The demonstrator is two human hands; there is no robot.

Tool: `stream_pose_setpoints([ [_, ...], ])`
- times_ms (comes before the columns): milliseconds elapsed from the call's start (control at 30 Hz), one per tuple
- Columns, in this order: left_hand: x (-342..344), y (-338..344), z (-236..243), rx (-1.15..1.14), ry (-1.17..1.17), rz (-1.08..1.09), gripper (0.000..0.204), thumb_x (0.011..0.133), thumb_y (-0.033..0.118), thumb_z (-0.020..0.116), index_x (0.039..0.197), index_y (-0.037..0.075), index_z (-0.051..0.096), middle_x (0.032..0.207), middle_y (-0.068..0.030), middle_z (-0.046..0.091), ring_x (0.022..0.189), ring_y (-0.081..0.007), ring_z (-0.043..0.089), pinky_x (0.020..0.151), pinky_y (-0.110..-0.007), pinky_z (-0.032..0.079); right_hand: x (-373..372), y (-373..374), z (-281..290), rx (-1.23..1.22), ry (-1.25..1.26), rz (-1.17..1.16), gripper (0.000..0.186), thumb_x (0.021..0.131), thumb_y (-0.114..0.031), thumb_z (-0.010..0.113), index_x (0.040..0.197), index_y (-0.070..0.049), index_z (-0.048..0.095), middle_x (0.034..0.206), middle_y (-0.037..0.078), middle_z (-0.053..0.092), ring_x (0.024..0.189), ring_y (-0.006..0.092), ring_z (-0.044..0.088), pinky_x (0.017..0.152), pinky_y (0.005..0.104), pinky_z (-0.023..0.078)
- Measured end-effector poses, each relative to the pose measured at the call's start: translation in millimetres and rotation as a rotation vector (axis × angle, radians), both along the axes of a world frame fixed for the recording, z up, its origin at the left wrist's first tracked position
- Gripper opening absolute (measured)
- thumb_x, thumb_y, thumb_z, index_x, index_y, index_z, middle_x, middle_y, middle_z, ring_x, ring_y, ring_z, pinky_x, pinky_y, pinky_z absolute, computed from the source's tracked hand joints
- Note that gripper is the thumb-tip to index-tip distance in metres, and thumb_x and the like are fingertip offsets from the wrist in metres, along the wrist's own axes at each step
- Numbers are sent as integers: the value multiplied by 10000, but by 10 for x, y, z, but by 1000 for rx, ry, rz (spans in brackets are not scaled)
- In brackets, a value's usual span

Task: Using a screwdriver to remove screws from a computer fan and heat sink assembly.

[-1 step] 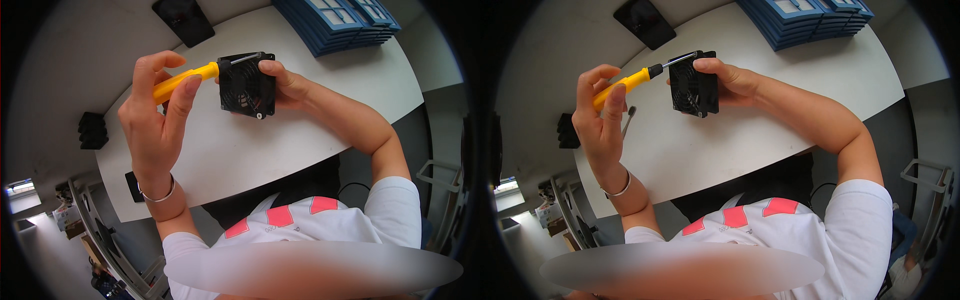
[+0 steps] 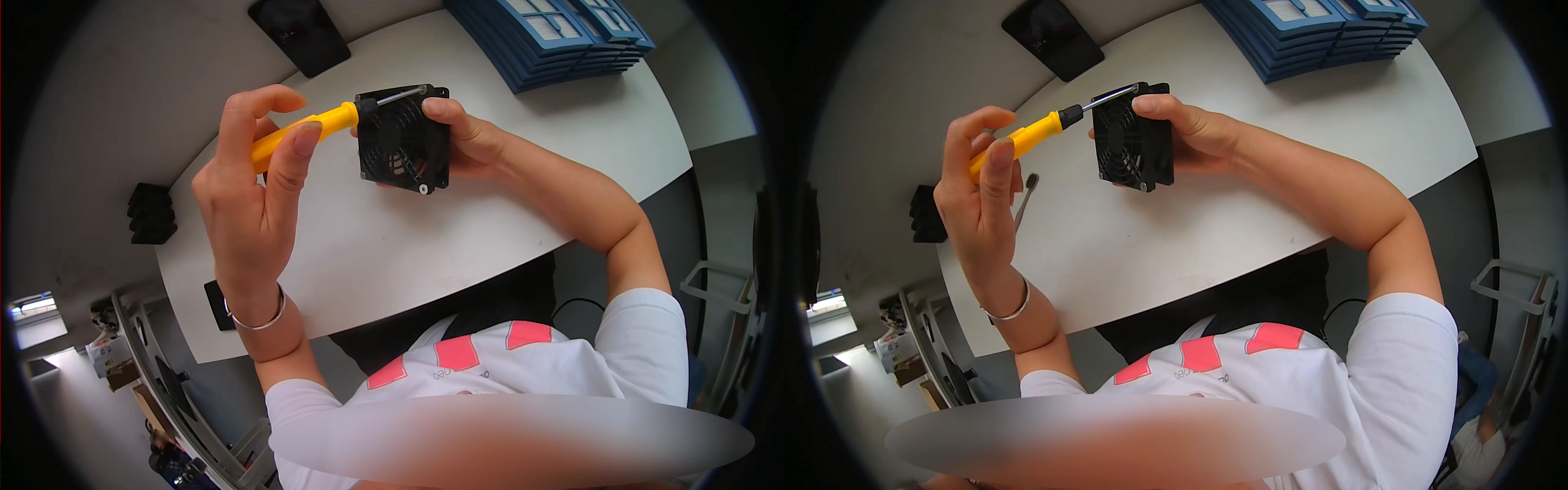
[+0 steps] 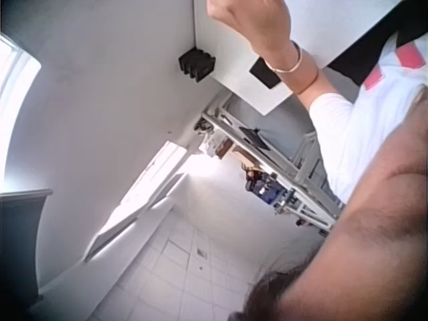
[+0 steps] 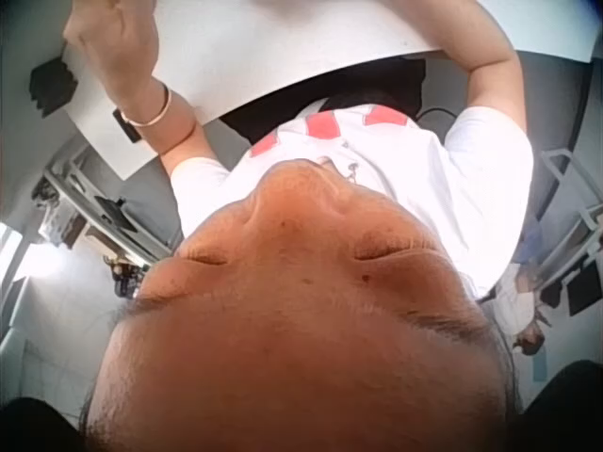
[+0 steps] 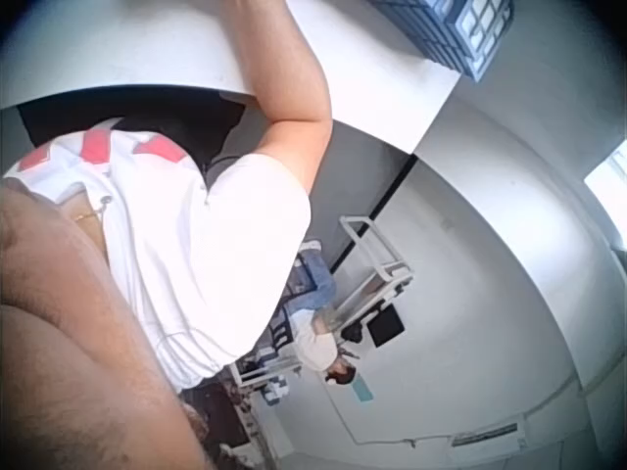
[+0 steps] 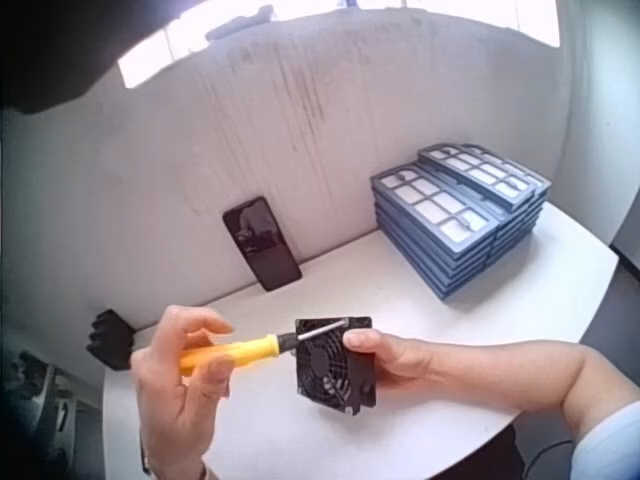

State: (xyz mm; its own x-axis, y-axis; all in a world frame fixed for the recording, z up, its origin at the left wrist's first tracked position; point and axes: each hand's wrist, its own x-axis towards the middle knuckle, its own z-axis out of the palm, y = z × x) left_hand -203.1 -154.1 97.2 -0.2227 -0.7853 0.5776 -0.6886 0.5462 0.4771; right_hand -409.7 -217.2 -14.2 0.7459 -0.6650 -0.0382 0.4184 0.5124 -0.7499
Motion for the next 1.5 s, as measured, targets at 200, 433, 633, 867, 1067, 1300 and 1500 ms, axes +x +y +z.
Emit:
stream_pose_setpoints([
  [200, 24, -47, -36, -81, -78, -9, 168, 939, 212, 616, 1038, 76, 613, 731, -74, 622, 609, -140, 621, 544, -219, 482, 33, -16, -41, -13, -6, 21, 869, 717, -594, 712, 1328, -33, 451, 1214, 165, 571, 1069, 268, 613, 930, 457, 534],
  [433, 49, -4, 4, -71, -131, 5, 184, 953, 212, 589, 1099, 100, 601, 733, -71, 629, 612, -146, 633, 555, -233, 503, 16, -5, -29, -42, 20, 16, 853, 704, -594, 719, 1289, -24, 472, 1186, 177, 560, 1064, 287, 601, 910, 426, 540],
  [633, 80, -94, -31, -113, -187, 23, 262, 956, 284, 592, 1153, 111, 585, 688, -69, 620, 590, -146, 628, 561, -213, 496, 40, 7, 11, -47, 18, 21, 855, 709, -594, 715, 1288, -14, 470, 1194, 177, 556, 1075, 287, 594, 921, 416, 529],
  [867, 81, -57, -28, 25, -109, 62, 255, 931, 247, 632, 1142, 108, 602, 772, -73, 643, 628, -152, 638, 590, -229, 520, 4, 19, -28, -47, 71, 6, 892, 691, -600, 723, 1310, -14, 459, 1206, 175, 556, 1092, 280, 586, 936, 409, 515],
  [1067, 102, -135, -38, -184, -139, -39, 289, 886, 207, 694, 1141, 102, 606, 709, -60, 633, 590, -145, 630, 611, -225, 527, 14, 11, -23, -62, 78, 19, 902, 687, -606, 725, 1317, -19, 459, 1208, 180, 560, 1119, 280, 573, 947, 408, 503],
  [1300, 79, -52, 13, -137, -6, -78, 257, 895, 161, 671, 1138, 106, 609, 765, -51, 649, 636, -146, 644, 618, -235, 532, 21, 11, -62, -93, 117, 51, 984, 658, -633, 740, 1391, -60, 420, 1255, 119, 573, 1075, 222, 602, 863, 346, 543],
  [1500, 134, -87, 6, -111, -128, -54, 246, 915, 215, 649, 1128, 101, 605, 726, -67, 639, 619, -157, 645, 616, -241, 540, 50, 2, -44, -73, 106, 51, 981, 662, -619, 743, 1394, -55, 415, 1256, 111, 570, 1082, 213, 591, 851, 334, 540],
])
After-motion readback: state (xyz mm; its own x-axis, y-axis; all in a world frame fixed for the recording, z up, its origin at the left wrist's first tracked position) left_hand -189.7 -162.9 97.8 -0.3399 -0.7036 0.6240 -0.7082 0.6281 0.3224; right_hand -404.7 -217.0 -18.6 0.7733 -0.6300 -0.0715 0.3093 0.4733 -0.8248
